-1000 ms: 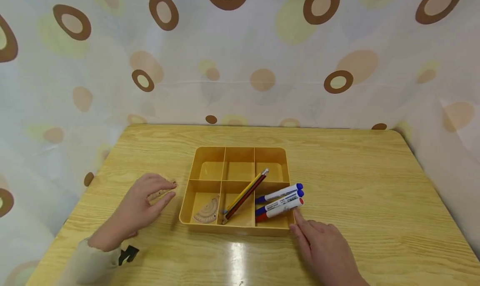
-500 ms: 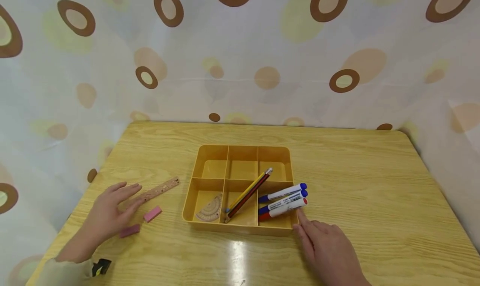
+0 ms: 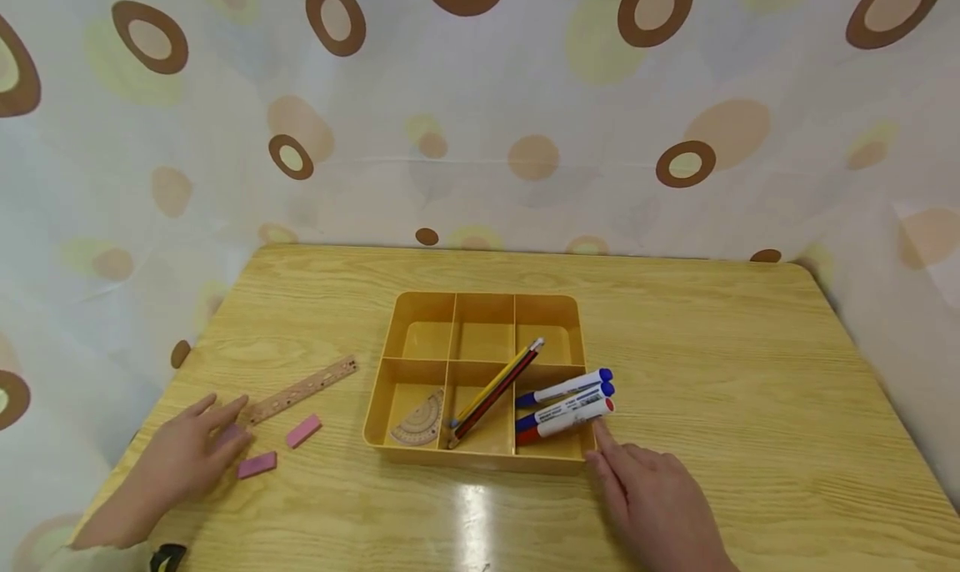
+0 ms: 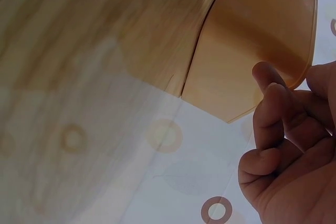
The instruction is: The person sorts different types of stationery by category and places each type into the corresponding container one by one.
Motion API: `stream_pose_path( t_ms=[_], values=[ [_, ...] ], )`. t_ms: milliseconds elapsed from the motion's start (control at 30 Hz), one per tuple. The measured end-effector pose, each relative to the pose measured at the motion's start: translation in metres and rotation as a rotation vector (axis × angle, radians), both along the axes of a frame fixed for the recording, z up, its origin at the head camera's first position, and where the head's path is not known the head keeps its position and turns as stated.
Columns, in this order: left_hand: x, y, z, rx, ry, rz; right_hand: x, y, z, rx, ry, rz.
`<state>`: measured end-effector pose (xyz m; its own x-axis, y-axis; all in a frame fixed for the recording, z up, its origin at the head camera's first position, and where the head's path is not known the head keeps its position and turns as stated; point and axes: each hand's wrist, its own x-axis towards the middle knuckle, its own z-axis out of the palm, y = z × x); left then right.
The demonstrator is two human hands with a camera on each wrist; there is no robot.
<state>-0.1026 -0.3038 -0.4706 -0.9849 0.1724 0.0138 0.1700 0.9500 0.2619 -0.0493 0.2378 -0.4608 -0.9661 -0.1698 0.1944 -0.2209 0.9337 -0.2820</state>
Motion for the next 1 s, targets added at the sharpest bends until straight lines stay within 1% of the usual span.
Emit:
stream_pose_path(
  t_ms=[67,133,200,300,433,667,867,1000],
  values=[
    [0.000,-0.001,0.000,-0.021,-0.025,0.005,0.000,0.000,0.000,0.000,0.002,0.000],
    [0.000,-0.002,-0.001,-0.041,-0.036,0.003,0.000,0.000,-0.001,0.000,0.000,-0.002],
    [0.000,-0.002,-0.001,-0.065,-0.036,-0.003,0.000,0.000,-0.001,0.003,-0.011,-0.005],
    [0.000,-0.002,-0.002,-0.091,-0.013,-0.014,0.001,0.000,-0.001,0.009,-0.027,-0.009],
    [0.000,-0.001,-0.001,-0.077,0.017,-0.008,0.000,0.000,0.000,0.011,-0.024,-0.004],
    [-0.002,0.000,0.001,-0.060,-0.006,0.014,0.001,-0.001,0.000,0.004,-0.008,-0.006],
    [-0.005,0.002,0.002,-0.054,0.041,-0.012,0.001,-0.002,0.000,0.008,-0.030,-0.017],
    [-0.010,0.003,0.002,-0.067,0.058,-0.035,0.000,-0.002,0.000,0.007,-0.030,-0.017]
  ],
)
